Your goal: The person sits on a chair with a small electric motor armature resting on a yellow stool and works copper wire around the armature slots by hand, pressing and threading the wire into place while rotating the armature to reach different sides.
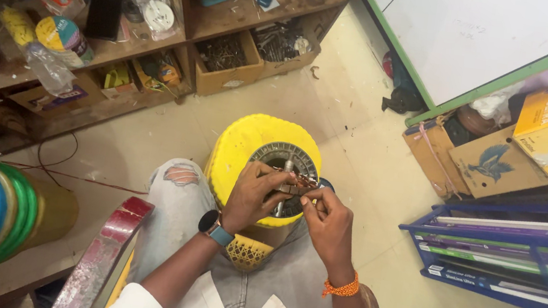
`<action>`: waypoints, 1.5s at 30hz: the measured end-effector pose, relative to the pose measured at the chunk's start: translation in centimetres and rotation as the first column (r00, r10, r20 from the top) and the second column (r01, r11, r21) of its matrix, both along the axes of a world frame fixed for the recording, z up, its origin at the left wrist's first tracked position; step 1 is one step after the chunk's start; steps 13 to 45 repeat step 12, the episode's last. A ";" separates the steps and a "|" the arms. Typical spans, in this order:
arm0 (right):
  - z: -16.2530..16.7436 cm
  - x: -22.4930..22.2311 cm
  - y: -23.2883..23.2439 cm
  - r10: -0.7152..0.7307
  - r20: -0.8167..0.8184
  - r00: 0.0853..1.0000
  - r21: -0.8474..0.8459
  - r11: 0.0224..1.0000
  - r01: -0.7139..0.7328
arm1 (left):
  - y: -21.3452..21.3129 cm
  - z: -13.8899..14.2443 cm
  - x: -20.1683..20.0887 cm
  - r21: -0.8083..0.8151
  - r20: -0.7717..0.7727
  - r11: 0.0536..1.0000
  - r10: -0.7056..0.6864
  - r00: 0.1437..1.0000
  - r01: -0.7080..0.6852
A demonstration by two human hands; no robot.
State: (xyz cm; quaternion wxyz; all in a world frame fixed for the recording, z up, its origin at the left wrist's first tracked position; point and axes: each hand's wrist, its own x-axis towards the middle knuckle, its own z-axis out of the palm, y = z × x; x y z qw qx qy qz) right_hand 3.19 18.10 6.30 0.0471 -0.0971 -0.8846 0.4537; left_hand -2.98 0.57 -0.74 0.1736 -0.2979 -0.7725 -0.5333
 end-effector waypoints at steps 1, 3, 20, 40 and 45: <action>-0.2 0.1 -0.1 -0.002 0.002 1.000 0.003 1.000 0.002 | 0.0 0.1 0.0 0.001 -0.001 1.000 -0.016 1.000 0.016; -0.5 0.5 -0.4 0.034 -0.037 0.999 0.113 0.993 -0.029 | -0.2 0.4 -0.2 0.000 -0.007 0.999 -0.044 0.999 0.044; -0.3 2.4 -0.9 0.221 -0.145 0.964 0.272 0.946 -0.176 | 0.2 -5.0 1.7 -0.179 -0.469 0.974 0.037 0.883 -0.136; -0.3 2.4 -0.9 0.221 -0.145 0.964 0.272 0.946 -0.176 | 0.2 -5.0 1.7 -0.179 -0.469 0.974 0.037 0.883 -0.136; -0.3 2.4 -0.9 0.221 -0.145 0.964 0.272 0.946 -0.176 | 0.2 -5.0 1.7 -0.179 -0.469 0.974 0.037 0.883 -0.136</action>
